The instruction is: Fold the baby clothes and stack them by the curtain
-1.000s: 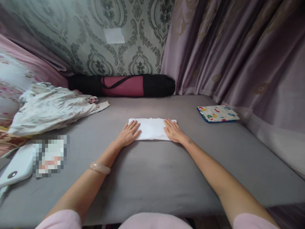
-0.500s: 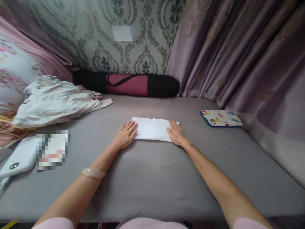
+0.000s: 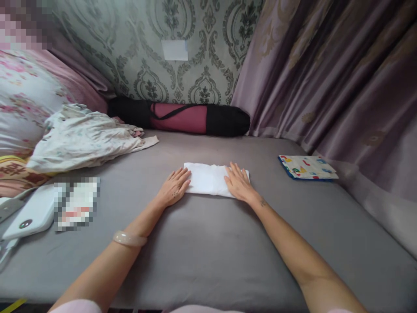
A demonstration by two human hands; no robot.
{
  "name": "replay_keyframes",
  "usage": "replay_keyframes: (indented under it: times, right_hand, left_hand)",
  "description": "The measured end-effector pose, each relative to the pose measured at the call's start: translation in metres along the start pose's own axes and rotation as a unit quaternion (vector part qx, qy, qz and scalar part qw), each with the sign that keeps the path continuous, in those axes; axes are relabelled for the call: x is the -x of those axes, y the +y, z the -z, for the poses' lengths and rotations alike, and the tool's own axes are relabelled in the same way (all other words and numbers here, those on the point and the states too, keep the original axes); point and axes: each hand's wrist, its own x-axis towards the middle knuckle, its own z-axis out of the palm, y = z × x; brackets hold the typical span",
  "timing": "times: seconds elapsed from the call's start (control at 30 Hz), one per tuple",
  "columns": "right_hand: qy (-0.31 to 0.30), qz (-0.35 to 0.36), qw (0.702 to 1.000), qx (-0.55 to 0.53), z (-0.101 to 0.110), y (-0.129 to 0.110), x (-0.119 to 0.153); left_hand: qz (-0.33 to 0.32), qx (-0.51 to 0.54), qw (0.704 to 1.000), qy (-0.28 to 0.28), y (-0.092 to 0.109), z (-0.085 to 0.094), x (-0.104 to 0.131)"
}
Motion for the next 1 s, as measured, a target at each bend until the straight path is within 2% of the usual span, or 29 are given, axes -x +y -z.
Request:
replay_keyframes:
  times: [0.1,0.27,0.4,0.5,0.6,0.7,0.8,0.9,1.0]
  right_hand:
    - [-0.025,0.052,0.998,-0.022,-0.001,-0.016,0.000]
    - [-0.059,0.045,0.997,-0.024,-0.008,-0.013,-0.001]
    - [-0.086,0.029,0.995,-0.032,0.002,-0.020,-0.004]
    - [-0.054,0.033,0.997,-0.034,0.008,-0.041,-0.012]
    - [-0.017,0.068,0.997,-0.033,0.000,-0.061,-0.022]
    - [-0.031,0.066,0.997,-0.033,-0.015,-0.069,-0.029]
    - [-0.039,0.062,0.997,-0.025,-0.022,-0.066,-0.032]
    - [-0.065,0.055,0.996,-0.018,-0.015,-0.067,-0.034]
    - [-0.064,0.052,0.997,-0.012,-0.005,-0.083,-0.040]
  left_hand:
    - [-0.004,-0.003,1.000,-0.006,0.000,0.001,0.000]
    - [-0.002,0.003,1.000,-0.002,0.000,0.000,0.000]
    - [-0.004,0.013,1.000,0.008,0.000,0.001,0.000]
    - [0.000,0.018,1.000,0.006,0.001,0.002,0.000]
    - [0.002,0.020,1.000,0.012,0.001,0.002,0.000]
    - [0.011,0.027,0.999,0.018,0.001,0.003,0.000]
    - [0.018,0.043,0.999,0.022,0.002,0.004,0.000]
    - [0.037,0.063,0.997,0.032,0.002,0.004,-0.002]
    - [0.066,0.096,0.992,0.056,-0.001,0.003,-0.004]
